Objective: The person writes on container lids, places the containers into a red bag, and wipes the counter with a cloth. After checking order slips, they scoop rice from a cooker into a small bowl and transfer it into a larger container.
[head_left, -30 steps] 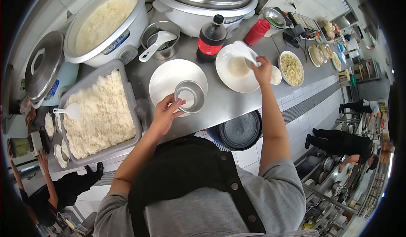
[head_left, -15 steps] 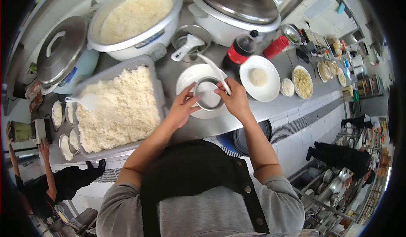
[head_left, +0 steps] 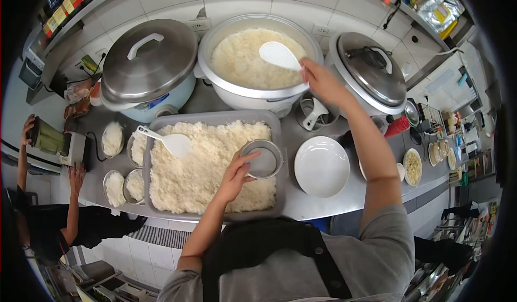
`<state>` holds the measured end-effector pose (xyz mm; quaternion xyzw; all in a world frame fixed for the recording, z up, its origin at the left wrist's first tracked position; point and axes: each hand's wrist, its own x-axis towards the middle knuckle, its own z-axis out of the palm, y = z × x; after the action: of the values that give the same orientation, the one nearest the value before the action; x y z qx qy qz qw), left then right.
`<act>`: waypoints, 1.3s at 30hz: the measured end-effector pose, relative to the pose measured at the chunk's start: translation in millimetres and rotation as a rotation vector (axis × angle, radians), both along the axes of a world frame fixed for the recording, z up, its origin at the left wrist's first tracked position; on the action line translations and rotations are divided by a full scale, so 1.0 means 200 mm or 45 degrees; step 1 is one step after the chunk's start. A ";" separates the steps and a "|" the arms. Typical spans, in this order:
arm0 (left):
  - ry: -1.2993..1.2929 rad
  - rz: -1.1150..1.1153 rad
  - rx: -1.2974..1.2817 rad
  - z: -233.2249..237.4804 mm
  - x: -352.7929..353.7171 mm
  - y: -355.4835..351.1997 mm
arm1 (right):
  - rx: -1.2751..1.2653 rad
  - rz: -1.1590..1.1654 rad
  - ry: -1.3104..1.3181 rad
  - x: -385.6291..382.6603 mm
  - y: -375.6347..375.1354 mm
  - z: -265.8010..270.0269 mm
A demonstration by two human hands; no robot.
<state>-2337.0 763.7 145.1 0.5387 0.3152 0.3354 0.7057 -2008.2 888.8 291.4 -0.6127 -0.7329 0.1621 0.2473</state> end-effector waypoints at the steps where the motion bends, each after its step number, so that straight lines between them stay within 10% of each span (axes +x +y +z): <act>1: -0.053 0.033 -0.080 0.01 -0.06 0.02 | 0.229 -0.005 -0.166 0.02 0.18 -0.06; 9: 0.003 0.235 0.265 0.02 -0.25 0.26 | 0.356 -0.328 -1.973 0.14 0.96 -0.19; 39: -0.203 0.664 0.280 0.02 -0.20 0.44 | -0.473 -0.235 -1.240 0.35 1.00 -0.32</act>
<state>-2376.3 851.7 149.3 0.4848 0.3483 0.5788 0.5555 -1938.9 1089.7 227.6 -0.7126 -0.6649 -0.0367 -0.2210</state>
